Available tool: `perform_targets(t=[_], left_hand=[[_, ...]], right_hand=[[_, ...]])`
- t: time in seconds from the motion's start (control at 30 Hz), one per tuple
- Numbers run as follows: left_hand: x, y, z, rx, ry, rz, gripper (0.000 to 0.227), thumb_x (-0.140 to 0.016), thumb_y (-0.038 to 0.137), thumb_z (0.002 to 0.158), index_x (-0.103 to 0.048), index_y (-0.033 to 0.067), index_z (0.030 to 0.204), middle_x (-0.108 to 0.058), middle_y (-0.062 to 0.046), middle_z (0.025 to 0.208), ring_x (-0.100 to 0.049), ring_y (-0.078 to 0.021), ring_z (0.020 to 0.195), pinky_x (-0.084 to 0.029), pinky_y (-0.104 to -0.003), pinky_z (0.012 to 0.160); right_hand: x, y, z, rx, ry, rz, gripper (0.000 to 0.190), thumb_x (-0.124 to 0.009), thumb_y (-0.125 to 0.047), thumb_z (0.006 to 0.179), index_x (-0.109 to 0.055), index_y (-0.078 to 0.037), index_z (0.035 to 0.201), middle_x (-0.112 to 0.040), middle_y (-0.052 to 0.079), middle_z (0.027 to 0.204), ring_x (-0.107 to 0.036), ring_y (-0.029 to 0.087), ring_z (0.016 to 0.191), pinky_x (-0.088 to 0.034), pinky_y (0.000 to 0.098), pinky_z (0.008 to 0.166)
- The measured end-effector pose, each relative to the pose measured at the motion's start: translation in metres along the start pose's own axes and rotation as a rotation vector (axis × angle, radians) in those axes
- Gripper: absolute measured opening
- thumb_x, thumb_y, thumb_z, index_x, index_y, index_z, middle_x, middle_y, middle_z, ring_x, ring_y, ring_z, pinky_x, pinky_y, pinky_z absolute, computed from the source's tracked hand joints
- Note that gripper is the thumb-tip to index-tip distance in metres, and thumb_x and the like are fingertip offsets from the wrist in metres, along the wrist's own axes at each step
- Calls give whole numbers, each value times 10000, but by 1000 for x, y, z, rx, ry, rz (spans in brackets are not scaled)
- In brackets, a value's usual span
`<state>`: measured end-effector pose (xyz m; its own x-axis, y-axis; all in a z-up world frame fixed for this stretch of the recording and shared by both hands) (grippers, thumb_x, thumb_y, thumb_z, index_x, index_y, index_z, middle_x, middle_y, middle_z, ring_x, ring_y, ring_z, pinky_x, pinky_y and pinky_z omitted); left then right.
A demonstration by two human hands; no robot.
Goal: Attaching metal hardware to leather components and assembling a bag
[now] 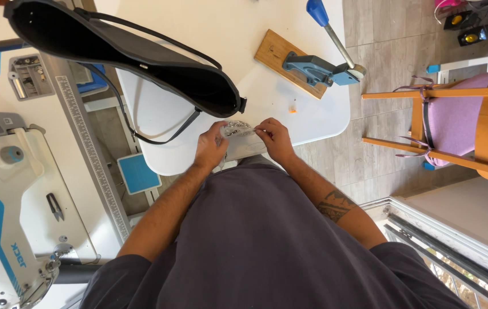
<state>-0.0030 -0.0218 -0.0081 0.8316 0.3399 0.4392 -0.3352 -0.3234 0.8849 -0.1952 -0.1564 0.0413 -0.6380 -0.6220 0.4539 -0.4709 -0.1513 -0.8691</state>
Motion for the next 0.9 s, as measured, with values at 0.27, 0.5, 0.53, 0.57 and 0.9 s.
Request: perform_targets(t=[0.27,0.5,0.53,0.57,0.9], left_hand=[[-20,-21,2,73,-17,21,110,-732,219,954,-755,126,902,-691,-134,724,-705,-349,744,-552,-437,713],[-38,-53,10,431,-104,89,280,-665,437,921,-745,199,798,-730,-35,736,-732,-300,803,-547,-439,727],[-38,-54,9,460,-131,136,307,-652,486,902,-750,214,797,-738,-27,750,-740,-305,838,-554,-447,737],[-38,-55,8,464,-133,137,307,-652,486,902,-750,214,797,-738,-27,750,-740,-305,838,-554,-447,737],[14,43,9,15,-335,472,441,-612,462,980,-687,254,1362,-778,-134,1038,-739,-358,990,-567,-522,878]], right_hand=[[-6,26,-2,-167,56,38,96,-690,-97,987,-774,-55,1005,-698,109,845,-642,215,711,-513,358,673],[-9,15,1,-169,-35,-150,114,-671,-59,948,-731,-83,1042,-710,99,851,-680,266,753,-531,385,696],[-8,7,0,-70,-92,-234,144,-631,-32,966,-746,-104,1010,-726,81,893,-717,286,794,-559,372,715],[-6,4,-3,-74,-95,-233,144,-631,-32,966,-746,-104,1010,-726,81,893,-717,286,794,-559,372,715],[-4,6,1,137,-224,-441,65,-738,-133,922,-709,-79,942,-647,71,924,-707,308,826,-578,425,725]])
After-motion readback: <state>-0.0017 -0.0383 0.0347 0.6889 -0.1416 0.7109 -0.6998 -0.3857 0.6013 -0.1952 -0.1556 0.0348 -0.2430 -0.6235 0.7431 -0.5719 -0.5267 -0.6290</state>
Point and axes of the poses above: each hand's wrist, its own z-axis towards the middle knuckle, its own x-axis out of the back of the hand, y = z × x, the point moved 1 cm from there along z, towards the middle knuckle
